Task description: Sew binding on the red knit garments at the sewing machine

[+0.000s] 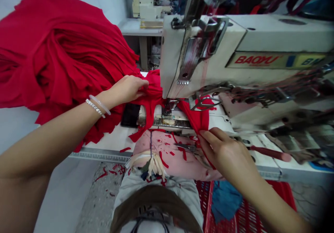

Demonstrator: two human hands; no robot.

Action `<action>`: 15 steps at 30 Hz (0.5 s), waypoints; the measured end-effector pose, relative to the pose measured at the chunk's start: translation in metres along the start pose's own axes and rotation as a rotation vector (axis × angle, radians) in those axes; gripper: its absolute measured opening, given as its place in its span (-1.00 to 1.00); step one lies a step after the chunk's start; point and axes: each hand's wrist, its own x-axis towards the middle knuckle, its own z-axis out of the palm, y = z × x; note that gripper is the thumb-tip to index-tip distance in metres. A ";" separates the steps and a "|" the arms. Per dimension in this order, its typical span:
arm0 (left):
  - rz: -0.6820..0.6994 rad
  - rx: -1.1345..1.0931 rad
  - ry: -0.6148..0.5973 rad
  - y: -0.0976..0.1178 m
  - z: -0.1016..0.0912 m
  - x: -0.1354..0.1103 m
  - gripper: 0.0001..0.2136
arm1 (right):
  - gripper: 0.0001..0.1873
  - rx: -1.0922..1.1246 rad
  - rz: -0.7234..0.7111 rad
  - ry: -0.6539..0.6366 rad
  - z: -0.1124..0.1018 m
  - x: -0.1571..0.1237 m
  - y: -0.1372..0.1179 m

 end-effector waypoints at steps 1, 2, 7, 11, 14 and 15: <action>0.016 0.014 -0.007 0.002 -0.004 -0.004 -0.78 | -0.77 0.013 0.013 0.028 -0.003 0.000 0.000; 0.024 0.021 -0.009 0.004 -0.007 -0.007 -0.79 | -0.76 0.020 0.028 0.070 -0.007 0.001 -0.001; -0.043 0.001 -0.089 0.016 -0.012 -0.007 -0.79 | -0.86 0.456 0.065 0.222 0.001 0.021 -0.047; -0.106 -0.001 -0.094 0.016 -0.012 0.005 -0.67 | -0.87 1.105 0.214 0.000 0.047 0.041 -0.107; -0.080 -0.027 -0.101 0.012 -0.011 0.014 -0.65 | -0.88 1.273 0.361 0.146 0.056 0.042 -0.129; -0.068 -0.048 -0.096 0.011 -0.010 0.016 -0.66 | -0.92 1.265 0.347 0.247 0.052 0.040 -0.131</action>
